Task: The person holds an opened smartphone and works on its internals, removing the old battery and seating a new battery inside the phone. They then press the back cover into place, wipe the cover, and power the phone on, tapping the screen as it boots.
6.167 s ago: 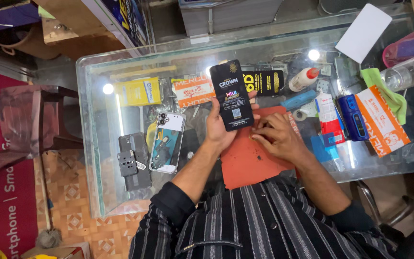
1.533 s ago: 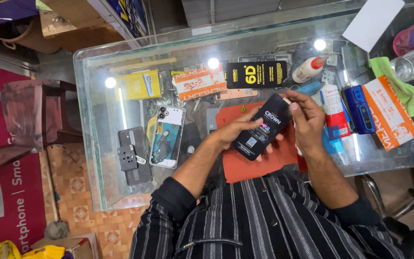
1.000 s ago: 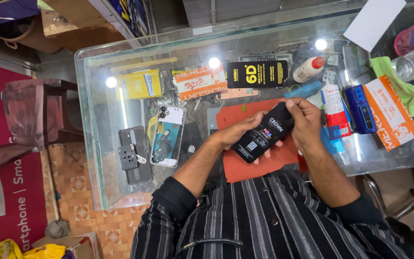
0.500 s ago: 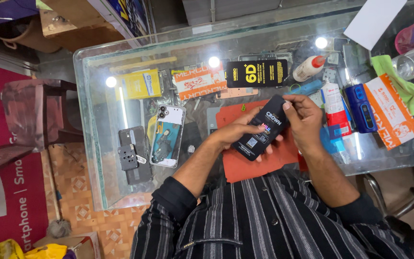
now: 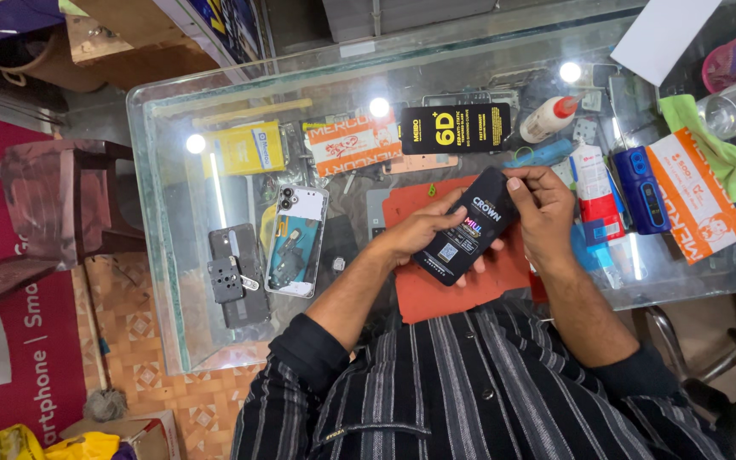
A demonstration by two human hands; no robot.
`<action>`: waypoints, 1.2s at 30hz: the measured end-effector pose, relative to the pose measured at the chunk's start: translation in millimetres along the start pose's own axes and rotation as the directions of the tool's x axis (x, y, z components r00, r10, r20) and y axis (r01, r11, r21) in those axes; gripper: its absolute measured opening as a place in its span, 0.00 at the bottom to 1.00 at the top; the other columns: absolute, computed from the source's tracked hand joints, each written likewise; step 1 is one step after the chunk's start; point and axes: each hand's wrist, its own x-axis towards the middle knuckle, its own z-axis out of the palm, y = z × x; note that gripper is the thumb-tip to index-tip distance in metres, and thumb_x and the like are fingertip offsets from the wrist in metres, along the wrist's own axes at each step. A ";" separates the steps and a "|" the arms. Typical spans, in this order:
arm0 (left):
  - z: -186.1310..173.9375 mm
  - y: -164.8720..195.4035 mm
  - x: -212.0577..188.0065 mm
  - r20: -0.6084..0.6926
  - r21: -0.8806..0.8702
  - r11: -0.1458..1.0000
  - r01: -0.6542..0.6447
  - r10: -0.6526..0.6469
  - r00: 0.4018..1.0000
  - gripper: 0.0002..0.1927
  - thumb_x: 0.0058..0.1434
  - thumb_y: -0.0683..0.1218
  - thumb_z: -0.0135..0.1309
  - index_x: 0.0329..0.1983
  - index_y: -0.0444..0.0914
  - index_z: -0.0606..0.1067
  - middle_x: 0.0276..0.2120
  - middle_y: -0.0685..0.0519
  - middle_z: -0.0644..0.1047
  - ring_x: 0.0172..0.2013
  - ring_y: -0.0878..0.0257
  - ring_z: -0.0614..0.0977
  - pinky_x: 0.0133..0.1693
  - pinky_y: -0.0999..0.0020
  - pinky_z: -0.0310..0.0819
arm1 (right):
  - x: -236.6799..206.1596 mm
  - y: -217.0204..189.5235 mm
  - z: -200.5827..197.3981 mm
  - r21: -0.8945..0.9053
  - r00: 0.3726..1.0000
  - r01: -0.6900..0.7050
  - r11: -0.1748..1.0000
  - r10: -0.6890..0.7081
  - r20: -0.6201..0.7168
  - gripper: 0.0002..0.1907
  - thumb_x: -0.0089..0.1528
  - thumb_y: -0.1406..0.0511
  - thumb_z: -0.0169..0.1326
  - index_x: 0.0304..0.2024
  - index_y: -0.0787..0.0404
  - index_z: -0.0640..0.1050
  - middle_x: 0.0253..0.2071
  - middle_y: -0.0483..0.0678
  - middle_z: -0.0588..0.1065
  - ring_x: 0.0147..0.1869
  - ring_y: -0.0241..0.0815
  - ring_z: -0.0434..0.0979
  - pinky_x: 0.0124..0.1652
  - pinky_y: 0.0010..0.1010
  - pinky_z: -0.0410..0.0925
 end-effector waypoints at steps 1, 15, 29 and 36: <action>-0.9 -0.8 -0.1 0.006 -0.002 1.000 -0.008 0.008 1.000 0.30 0.77 0.54 0.35 0.78 0.43 0.46 0.53 0.31 0.76 0.40 0.44 0.85 0.33 0.51 0.86 | -0.2 0.0 -0.3 0.000 1.000 -0.003 1.000 0.003 -0.002 0.06 0.70 0.72 0.53 0.50 0.68 0.76 0.46 0.49 0.79 0.48 0.31 0.78 0.51 0.21 0.70; -11.4 -7.8 -1.6 0.089 -0.100 0.995 -0.022 0.031 0.996 0.49 0.67 0.79 0.25 0.79 0.42 0.49 0.54 0.30 0.76 0.41 0.43 0.85 0.36 0.46 0.85 | -0.5 -5.7 -4.9 -0.152 0.961 -0.047 0.987 0.086 0.261 0.29 0.61 0.73 0.61 0.64 0.68 0.70 0.52 0.48 0.75 0.56 0.33 0.75 0.55 0.26 0.70; -10.2 -11.7 0.8 0.030 0.088 0.996 -0.001 -0.002 1.000 0.55 0.58 0.83 0.24 0.78 0.44 0.45 0.53 0.36 0.76 0.42 0.50 0.85 0.36 0.51 0.86 | 4.9 -3.0 -2.1 -0.288 0.958 -0.176 0.941 0.231 0.171 0.21 0.55 0.73 0.66 0.49 0.64 0.74 0.39 0.43 0.77 0.40 0.30 0.77 0.36 0.23 0.72; -7.4 -11.2 -0.8 0.003 0.142 0.990 0.001 -0.001 1.000 0.56 0.57 0.83 0.24 0.79 0.45 0.44 0.53 0.37 0.76 0.41 0.52 0.84 0.35 0.53 0.85 | 1.3 -9.0 5.1 -0.277 0.967 -0.179 0.944 0.221 0.128 0.17 0.57 0.72 0.66 0.47 0.63 0.75 0.38 0.43 0.77 0.38 0.29 0.76 0.35 0.21 0.71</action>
